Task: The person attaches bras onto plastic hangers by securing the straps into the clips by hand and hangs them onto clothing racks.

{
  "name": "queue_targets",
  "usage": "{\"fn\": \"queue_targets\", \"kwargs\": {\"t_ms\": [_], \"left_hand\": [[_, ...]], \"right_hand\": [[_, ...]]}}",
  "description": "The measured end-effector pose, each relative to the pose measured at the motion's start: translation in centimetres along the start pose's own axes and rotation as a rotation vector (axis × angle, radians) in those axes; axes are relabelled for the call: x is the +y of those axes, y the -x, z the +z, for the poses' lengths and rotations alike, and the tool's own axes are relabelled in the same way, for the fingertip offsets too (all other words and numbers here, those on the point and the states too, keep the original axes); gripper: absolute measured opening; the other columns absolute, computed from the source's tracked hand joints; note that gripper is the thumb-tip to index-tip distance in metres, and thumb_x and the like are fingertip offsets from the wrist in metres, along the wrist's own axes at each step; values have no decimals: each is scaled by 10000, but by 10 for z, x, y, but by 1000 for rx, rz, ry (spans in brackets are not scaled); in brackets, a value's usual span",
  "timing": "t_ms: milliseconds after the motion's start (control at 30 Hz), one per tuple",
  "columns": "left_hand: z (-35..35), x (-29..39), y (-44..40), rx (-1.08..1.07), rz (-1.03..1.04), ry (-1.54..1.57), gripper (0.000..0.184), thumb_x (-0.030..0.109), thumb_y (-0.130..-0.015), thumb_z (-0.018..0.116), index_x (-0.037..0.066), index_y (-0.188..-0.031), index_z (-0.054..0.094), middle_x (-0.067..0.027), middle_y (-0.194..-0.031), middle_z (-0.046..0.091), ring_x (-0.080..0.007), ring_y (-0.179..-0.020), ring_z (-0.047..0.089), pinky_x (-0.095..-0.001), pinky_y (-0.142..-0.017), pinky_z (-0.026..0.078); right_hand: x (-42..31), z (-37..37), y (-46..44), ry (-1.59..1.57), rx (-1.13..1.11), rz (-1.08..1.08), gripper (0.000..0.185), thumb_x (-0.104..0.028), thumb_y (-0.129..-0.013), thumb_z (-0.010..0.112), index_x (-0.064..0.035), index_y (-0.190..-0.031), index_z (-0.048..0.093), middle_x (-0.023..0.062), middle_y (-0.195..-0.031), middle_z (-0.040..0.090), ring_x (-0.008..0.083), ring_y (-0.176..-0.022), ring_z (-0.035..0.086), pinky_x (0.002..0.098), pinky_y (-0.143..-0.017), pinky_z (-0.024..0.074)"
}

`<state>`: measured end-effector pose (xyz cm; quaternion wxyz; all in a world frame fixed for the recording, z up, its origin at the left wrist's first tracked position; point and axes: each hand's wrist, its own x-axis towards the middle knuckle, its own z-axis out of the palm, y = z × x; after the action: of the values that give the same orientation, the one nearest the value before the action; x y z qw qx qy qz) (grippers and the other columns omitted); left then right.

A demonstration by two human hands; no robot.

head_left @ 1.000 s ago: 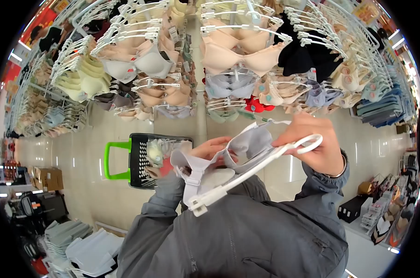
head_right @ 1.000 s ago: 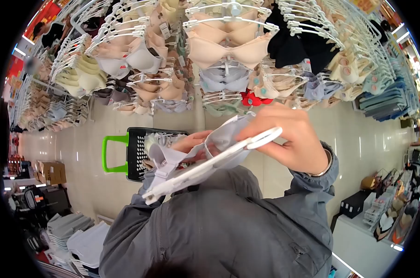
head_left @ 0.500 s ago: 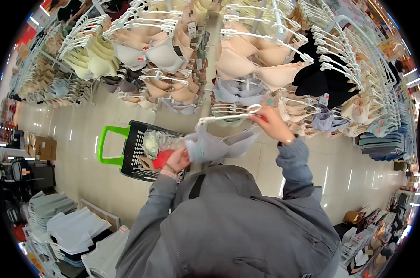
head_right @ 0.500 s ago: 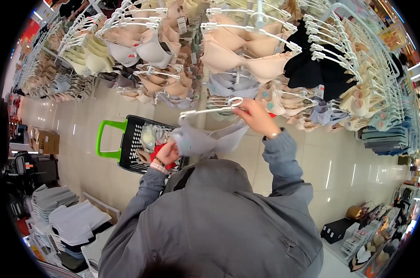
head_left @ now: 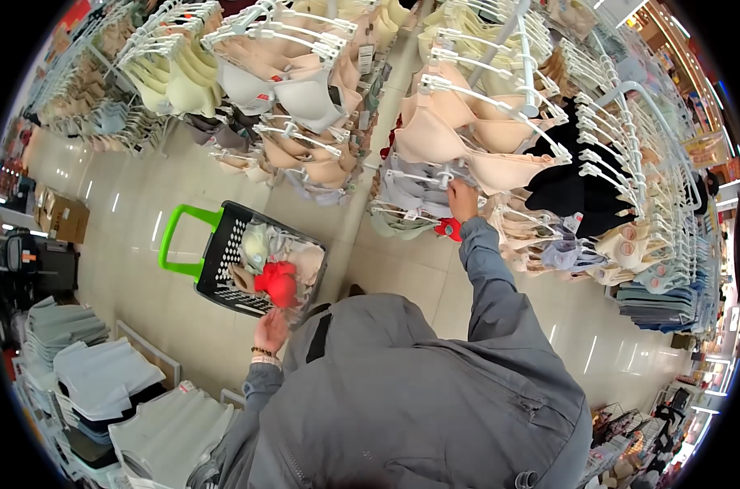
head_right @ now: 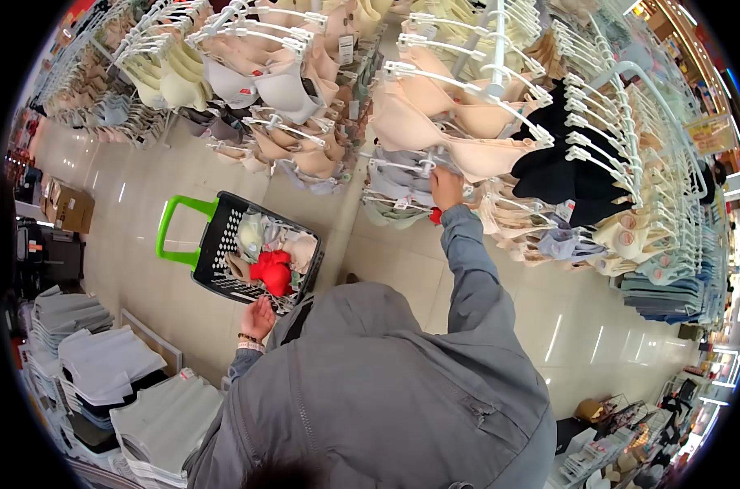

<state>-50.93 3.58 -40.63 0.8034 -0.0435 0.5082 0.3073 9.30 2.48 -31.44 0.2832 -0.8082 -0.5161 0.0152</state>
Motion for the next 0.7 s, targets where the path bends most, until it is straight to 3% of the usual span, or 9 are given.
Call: {"fn": "queue_targets", "kwargs": {"t_ms": [67,300,633,700], "left_hand": [[-10,-8,-1,59,32,6,238,226,-884,536,106,-1074,615,11,-1049,637,-172,-914,586,-367,-809,455],[-22,-15,-2,144,50,18,239,218,-882,536,102,-1076,616,-1,-1015,647,-158,-879,593,-367,-780,459],[-29,-2,-6,127,14,135,231,191,-890,526,92,-1078,615,3,-1029,654,-152,-904,604,-347,-777,453],[-28,1,-4,140,36,108,245,190,-889,529,86,-1097,607,-7,-1065,642,-161,-941,596,-346,-785,450]], "right_hand": [[0,6,-8,78,4,29,81,-135,-820,579,-63,-834,614,98,-868,636,340,-817,607,466,-738,415],[34,29,-17,-9,45,31,114,-169,-812,601,-73,-854,647,121,-875,654,339,-824,621,458,-748,451],[25,30,-28,200,104,125,152,-195,-841,582,-78,-914,647,136,-851,664,357,-827,631,473,-761,467],[7,18,-13,176,323,79,200,-188,-833,603,-96,-1011,609,153,-909,653,374,-852,614,478,-779,452]]}}
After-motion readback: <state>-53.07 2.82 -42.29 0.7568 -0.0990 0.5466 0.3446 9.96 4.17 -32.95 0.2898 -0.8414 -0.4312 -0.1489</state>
